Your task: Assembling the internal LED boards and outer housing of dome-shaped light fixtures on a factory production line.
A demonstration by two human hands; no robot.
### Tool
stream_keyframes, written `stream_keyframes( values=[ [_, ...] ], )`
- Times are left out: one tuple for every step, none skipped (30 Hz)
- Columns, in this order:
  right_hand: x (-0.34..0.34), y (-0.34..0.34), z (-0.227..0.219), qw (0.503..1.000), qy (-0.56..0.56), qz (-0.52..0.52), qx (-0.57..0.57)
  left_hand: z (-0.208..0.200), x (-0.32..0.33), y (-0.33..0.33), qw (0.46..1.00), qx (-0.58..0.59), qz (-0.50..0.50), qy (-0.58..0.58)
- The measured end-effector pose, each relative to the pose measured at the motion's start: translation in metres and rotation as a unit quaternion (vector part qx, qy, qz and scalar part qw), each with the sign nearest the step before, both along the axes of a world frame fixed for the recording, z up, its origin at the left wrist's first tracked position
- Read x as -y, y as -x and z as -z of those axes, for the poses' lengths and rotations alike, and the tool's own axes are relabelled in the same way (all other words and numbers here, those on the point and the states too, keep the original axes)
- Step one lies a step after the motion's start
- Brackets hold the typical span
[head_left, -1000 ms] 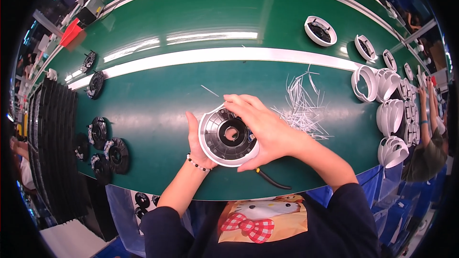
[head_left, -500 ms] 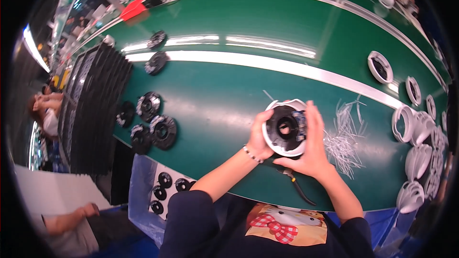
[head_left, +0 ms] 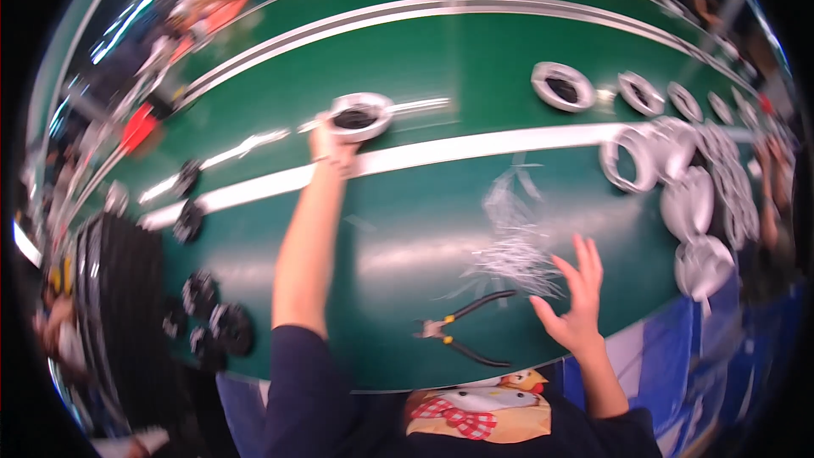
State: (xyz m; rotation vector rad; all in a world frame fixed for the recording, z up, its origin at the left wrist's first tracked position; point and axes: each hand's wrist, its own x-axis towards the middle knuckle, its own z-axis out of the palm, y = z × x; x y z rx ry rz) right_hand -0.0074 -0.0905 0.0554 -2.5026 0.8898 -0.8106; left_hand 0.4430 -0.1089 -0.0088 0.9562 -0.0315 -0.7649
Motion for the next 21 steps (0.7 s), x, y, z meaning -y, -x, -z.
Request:
stream_keyframes(
  values=[
    [0.005,0.001,-0.002,1.000,-0.003,-0.005,0.003,0.017,-0.008,-0.022,0.999,0.049,0.017,-0.001],
    [0.012,0.000,-0.006,1.000,-0.007,-0.008,0.006,0.023,-0.013,-0.041,0.997,0.067,0.043,0.007],
    [0.021,0.003,-0.012,1.000,0.014,0.008,0.011,0.019,-0.002,-0.041,0.997,0.065,0.029,-0.017],
    [0.035,0.007,-0.014,0.999,0.033,0.020,0.015,0.012,0.003,-0.032,0.994,0.093,0.017,-0.062],
    [0.047,0.004,-0.017,0.998,0.063,0.025,0.019,0.023,-0.013,-0.056,0.968,0.199,-0.049,-0.145],
    [0.068,0.007,-0.014,0.995,0.093,0.042,0.010,-0.003,-0.008,-0.017,0.948,0.223,-0.111,-0.197],
    [0.088,0.006,-0.013,0.989,0.130,0.065,0.023,-0.005,-0.024,-0.026,0.918,0.325,-0.098,-0.205],
    [0.112,0.011,-0.009,0.981,0.170,0.092,0.031,-0.010,-0.032,-0.021,0.890,0.395,-0.107,-0.204],
    [0.140,0.018,-0.001,0.974,0.184,0.135,0.020,-0.026,-0.042,-0.001,0.881,0.428,-0.084,-0.186],
    [0.165,0.021,0.008,0.966,0.194,0.168,0.012,-0.032,-0.057,0.010,0.869,0.467,-0.069,-0.148],
    [0.184,0.024,0.015,0.963,0.187,0.191,-0.016,-0.043,-0.077,0.021,0.856,0.495,-0.060,-0.136],
    [0.189,0.018,0.008,0.962,0.066,0.239,-0.115,-0.058,-0.105,0.031,0.829,0.537,-0.054,-0.143],
    [0.201,0.020,0.011,0.946,-0.016,0.259,-0.197,-0.066,-0.132,0.036,0.806,0.570,-0.046,-0.152],
    [0.212,0.028,0.024,0.944,-0.002,0.225,-0.240,-0.074,-0.161,0.042,0.774,0.604,-0.060,-0.180],
    [0.217,0.029,0.025,0.948,-0.010,0.167,-0.271,-0.085,-0.197,0.048,0.778,0.591,-0.079,-0.201],
    [0.222,0.031,0.024,0.954,-0.025,0.141,-0.262,-0.090,-0.231,0.053,0.788,0.566,-0.105,-0.218],
    [0.222,0.034,0.017,0.960,-0.019,0.098,-0.261,-0.093,-0.268,0.053,0.757,0.590,-0.115,-0.255],
    [0.226,0.039,0.017,0.967,-0.023,0.067,-0.246,-0.090,-0.302,0.049,0.706,0.623,-0.134,-0.307],
    [0.227,0.046,0.015,0.963,-0.030,0.068,-0.257,-0.085,-0.329,0.050,0.699,0.601,-0.161,-0.352],
    [0.229,0.048,0.023,0.978,-0.006,0.035,-0.204,-0.100,-0.377,0.067,0.686,0.582,-0.204,-0.386],
    [0.225,0.051,0.017,0.971,0.010,0.048,-0.236,-0.102,-0.398,0.077,0.657,0.557,-0.221,-0.458]
  ],
)
